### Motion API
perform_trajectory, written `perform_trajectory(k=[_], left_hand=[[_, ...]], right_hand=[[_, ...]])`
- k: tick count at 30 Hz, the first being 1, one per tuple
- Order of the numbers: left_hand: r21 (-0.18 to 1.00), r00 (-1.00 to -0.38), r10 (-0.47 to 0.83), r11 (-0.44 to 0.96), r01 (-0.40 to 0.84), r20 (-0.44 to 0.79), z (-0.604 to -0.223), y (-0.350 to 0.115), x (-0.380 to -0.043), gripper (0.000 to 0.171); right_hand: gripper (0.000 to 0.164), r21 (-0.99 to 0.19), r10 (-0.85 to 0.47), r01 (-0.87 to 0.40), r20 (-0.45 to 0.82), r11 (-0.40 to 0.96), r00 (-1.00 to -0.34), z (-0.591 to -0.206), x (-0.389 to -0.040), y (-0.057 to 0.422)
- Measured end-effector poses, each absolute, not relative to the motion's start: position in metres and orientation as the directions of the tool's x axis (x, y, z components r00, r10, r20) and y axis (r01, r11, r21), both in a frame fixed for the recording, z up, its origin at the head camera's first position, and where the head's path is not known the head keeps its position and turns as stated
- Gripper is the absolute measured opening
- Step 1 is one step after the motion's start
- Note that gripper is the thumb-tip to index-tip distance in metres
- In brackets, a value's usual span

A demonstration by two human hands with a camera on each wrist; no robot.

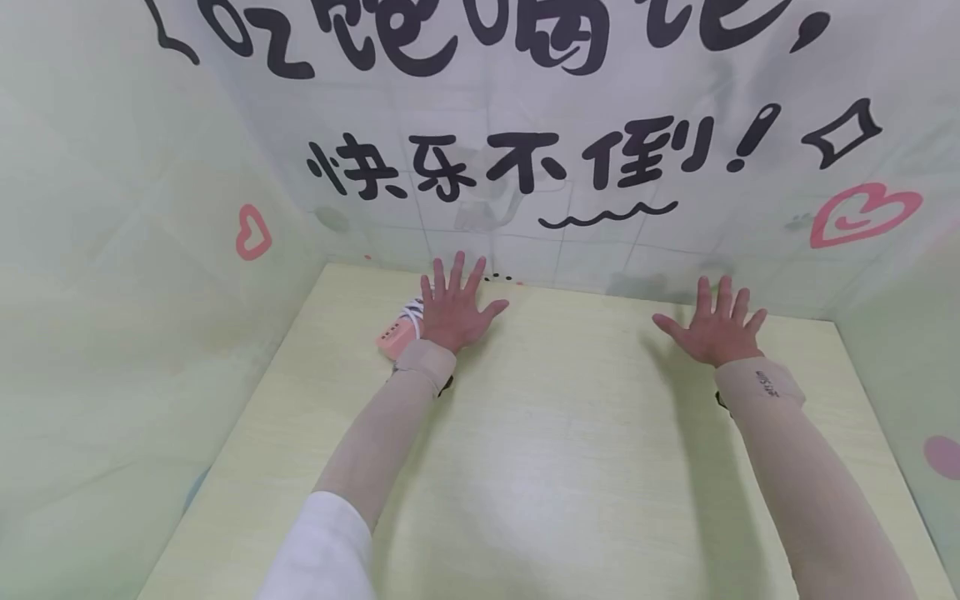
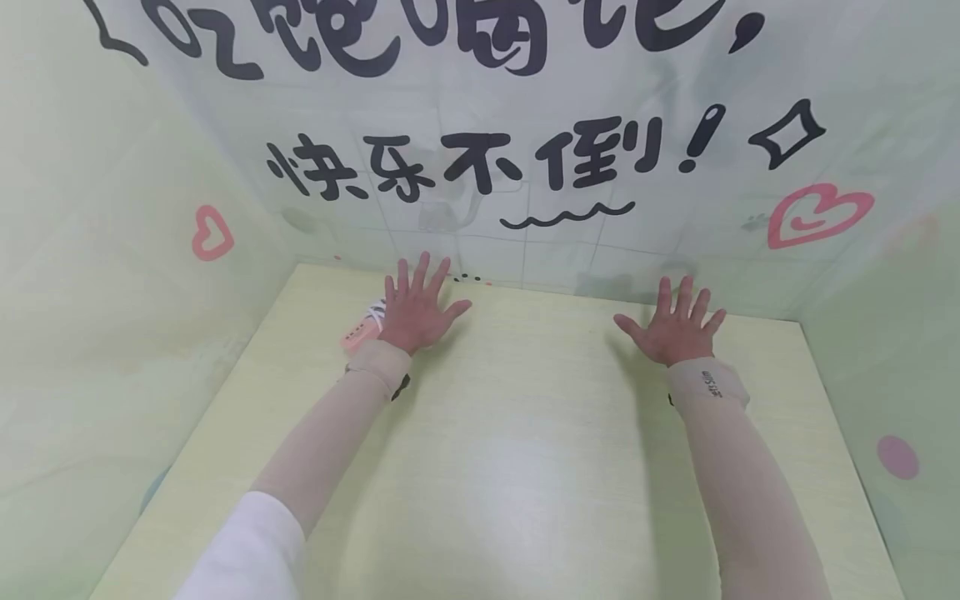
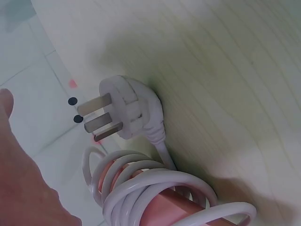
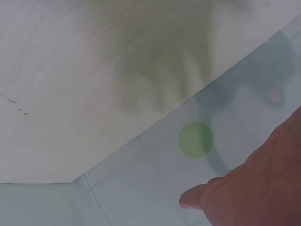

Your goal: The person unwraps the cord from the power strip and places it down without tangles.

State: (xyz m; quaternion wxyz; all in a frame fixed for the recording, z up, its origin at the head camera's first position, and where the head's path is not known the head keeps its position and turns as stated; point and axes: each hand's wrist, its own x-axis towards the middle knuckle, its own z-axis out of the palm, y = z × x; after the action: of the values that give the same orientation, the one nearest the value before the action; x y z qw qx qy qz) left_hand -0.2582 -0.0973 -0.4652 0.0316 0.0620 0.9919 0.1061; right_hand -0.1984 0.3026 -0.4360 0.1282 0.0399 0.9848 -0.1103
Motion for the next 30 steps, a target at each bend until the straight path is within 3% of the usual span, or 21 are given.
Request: perform_trajectory(k=[13, 22, 30], left_hand=[[0.200, -0.998, 0.041, 0.979, 0.048, 0.040, -0.461, -0.106, -0.258, 0.079], [0.311, -0.999, -0.052, 0.949, -0.049, -0.001, -0.446, -0.134, -0.245, 0.081], [0.395, -0.994, -0.112, 0.912, -0.107, -0.011, -0.450, -0.163, -0.229, 0.081]], right_hand=[[0.115, -0.265, -0.039, 0.026, -0.234, 0.964, -0.971, -0.436, -0.209, 0.278], [0.105, -0.359, -0.157, -0.073, -0.210, 0.930, -0.965, -0.447, -0.227, 0.217], [0.100, -0.474, -0.191, -0.039, -0.275, 0.880, -0.942, -0.459, -0.245, 0.148]])
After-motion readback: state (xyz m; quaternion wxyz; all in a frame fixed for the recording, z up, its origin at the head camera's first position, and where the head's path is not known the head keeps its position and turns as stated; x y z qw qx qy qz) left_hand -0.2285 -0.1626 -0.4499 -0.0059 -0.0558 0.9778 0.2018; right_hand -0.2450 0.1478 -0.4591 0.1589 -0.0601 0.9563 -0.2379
